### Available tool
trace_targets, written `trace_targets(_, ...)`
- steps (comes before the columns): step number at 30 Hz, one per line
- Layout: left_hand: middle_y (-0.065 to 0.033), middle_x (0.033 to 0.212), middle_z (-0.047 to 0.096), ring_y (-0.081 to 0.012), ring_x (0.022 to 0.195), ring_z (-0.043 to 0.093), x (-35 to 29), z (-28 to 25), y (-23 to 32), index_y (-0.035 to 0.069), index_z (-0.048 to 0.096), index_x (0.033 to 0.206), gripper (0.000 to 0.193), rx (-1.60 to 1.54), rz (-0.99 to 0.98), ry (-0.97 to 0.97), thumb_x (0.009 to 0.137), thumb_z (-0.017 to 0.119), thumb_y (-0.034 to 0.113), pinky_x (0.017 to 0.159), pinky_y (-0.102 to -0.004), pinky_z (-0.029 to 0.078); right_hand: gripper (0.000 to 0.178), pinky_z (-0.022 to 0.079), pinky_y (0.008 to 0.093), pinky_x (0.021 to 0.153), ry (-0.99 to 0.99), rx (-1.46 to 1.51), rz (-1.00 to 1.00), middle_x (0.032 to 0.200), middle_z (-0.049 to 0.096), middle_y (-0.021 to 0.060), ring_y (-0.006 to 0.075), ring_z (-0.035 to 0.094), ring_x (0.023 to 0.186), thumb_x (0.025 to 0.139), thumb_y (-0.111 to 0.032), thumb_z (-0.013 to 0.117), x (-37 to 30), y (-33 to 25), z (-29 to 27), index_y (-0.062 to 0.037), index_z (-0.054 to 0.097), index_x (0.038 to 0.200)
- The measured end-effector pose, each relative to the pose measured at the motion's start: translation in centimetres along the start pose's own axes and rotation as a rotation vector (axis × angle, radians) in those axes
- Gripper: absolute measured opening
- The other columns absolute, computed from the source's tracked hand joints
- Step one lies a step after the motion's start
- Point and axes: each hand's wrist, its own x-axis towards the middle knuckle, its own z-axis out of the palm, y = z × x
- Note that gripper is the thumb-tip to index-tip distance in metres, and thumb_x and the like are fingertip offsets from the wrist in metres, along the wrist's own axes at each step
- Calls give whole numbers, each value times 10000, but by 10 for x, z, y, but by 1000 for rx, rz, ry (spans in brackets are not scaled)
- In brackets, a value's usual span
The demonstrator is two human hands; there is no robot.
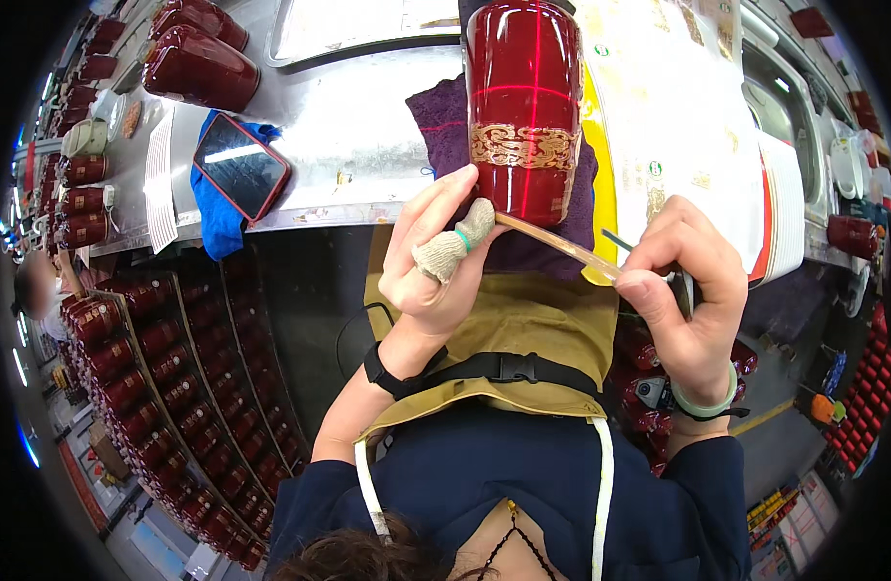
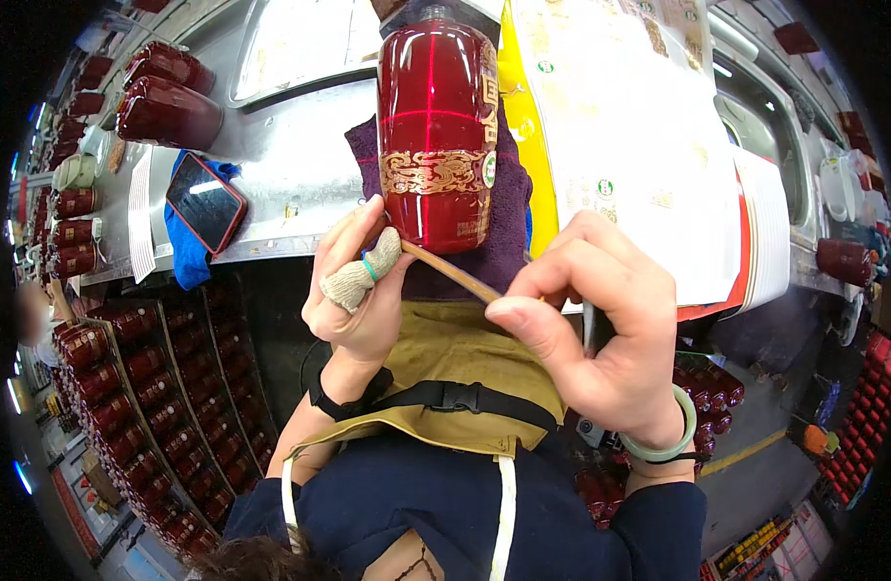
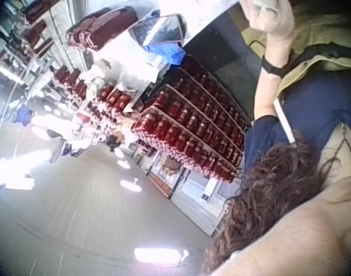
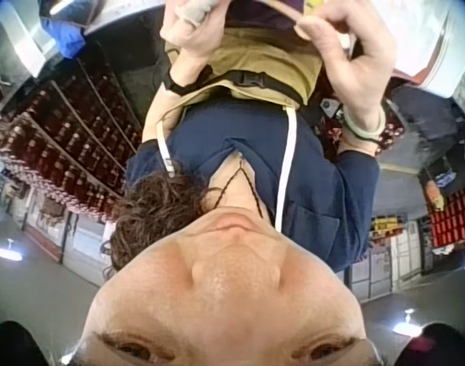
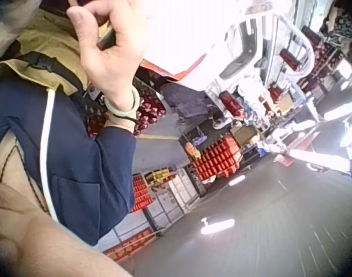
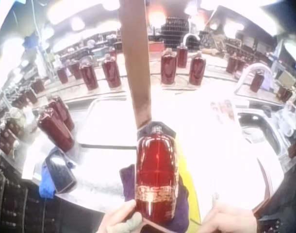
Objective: Manual application of decorative labels and seals to red wine or liquor bottles at an industrial workstation.
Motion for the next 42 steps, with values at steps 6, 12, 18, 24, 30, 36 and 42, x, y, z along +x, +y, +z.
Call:
trace_targets(6, -219, 1204, 760, -331, 1078, 744, -1, 4, -3, -93, 768, 1122, 454, 74, 111, 2, 690, 906, -94, 942, -381, 623, 135, 424, 288, 624, 33, -115, 57, 741, 583, 57, 156, 555, 663, 887, -45, 799, -11, 19, -7, 7, 690, 826)
trace_targets(12, -223, 1171, 770, -344, 1057, 751, 1, 1, -6, -114, 757, 1108, 424, 124, 209, -27, 707, 893, -102, 916, -389, 636, 146, 398, 307, 618, 65, -167, 160, 731, 557, 59, 158, 527, 658, 893, -43, 797, -14, 43, -2, 7, 672, 836)
trace_targets(18, -227, 1153, 774, -362, 1051, 753, 4, -1, -7, -124, 736, 1008, 288, 159, 302, -55, 739, 840, -115, 862, -395, 656, 157, 412, 311, 625, 68, -132, 193, 748, 568, 61, 158, 535, 664, 900, -66, 804, -14, 58, 4, 17, 679, 855)
trace_targets(24, -203, 1178, 771, -346, 1113, 732, 8, 1, 1, -72, 737, 931, 204, 168, 286, -68, 744, 819, -72, 857, -388, 658, 158, 425, 314, 631, 45, -169, 198, 781, 584, 78, 177, 550, 672, 915, -87, 795, -13, 63, 6, 19, 687, 871)
trace_targets(30, -183, 1249, 747, -312, 1111, 719, 3, 1, 5, -52, 779, 1165, 448, 56, -10, -30, 733, 895, -84, 922, -377, 619, 120, 542, 390, 773, 21, -383, 322, 995, 696, 142, 303, 701, 871, 940, -40, 736, -7, 62, 13, -3, 741, 1054)
trace_targets(36, -180, 1241, 756, -308, 1121, 720, 2, -1, -3, -43, 774, 1180, 466, 6, -15, -51, 733, 901, -67, 970, -385, 587, 295, 551, 396, 855, 83, -194, 3, 1086, 695, 139, 320, 709, 977, 868, -42, 818, -3, 49, 27, 3, 668, 1117)
trace_targets(42, -170, 1200, 766, -292, 1053, 738, 2, -3, -2, -60, 763, 1155, 469, 61, 126, -41, 711, 912, -83, 920, -368, 608, 358, 534, 394, 771, -19, -146, 149, 920, 662, 113, 279, 672, 873, 809, -69, 866, 2, 44, 38, -15, 622, 1066)
